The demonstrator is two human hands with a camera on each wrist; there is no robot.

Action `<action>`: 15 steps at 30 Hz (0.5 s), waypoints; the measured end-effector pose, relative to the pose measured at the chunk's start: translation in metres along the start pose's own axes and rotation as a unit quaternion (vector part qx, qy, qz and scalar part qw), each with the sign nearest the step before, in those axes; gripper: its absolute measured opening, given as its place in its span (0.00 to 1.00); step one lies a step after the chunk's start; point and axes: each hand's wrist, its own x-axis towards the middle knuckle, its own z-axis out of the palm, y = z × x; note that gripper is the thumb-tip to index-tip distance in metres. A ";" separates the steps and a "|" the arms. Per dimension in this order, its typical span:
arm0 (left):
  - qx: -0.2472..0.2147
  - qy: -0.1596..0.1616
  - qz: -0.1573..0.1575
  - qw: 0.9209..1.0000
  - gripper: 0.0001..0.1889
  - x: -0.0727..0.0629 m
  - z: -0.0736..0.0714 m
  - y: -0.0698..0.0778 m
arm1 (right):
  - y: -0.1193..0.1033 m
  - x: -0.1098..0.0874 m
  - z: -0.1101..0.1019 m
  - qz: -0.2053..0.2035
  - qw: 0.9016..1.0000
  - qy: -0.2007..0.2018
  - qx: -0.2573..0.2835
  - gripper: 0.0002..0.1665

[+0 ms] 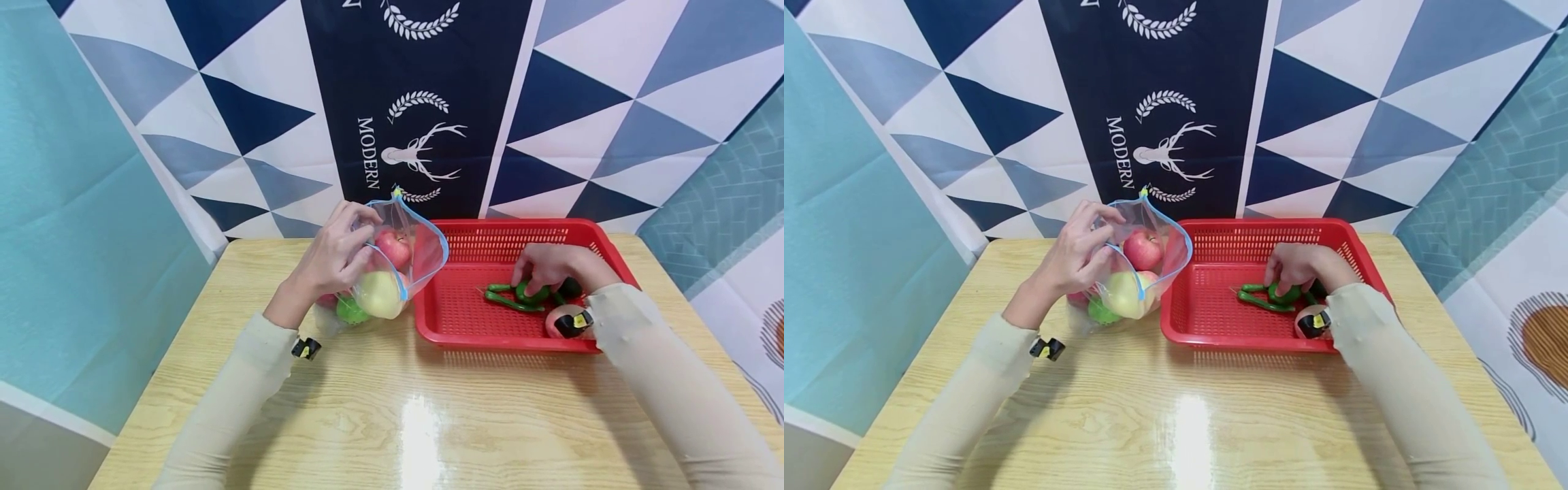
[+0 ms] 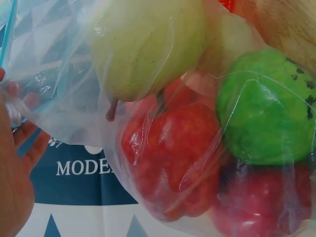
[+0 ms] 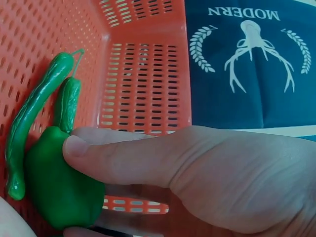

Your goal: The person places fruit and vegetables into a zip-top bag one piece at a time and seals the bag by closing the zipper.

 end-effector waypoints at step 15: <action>0.008 -0.003 0.002 1.000 0.12 0.003 0.004 0.002 | -0.021 -0.024 -0.017 -0.064 0.990 0.110 0.064 0.22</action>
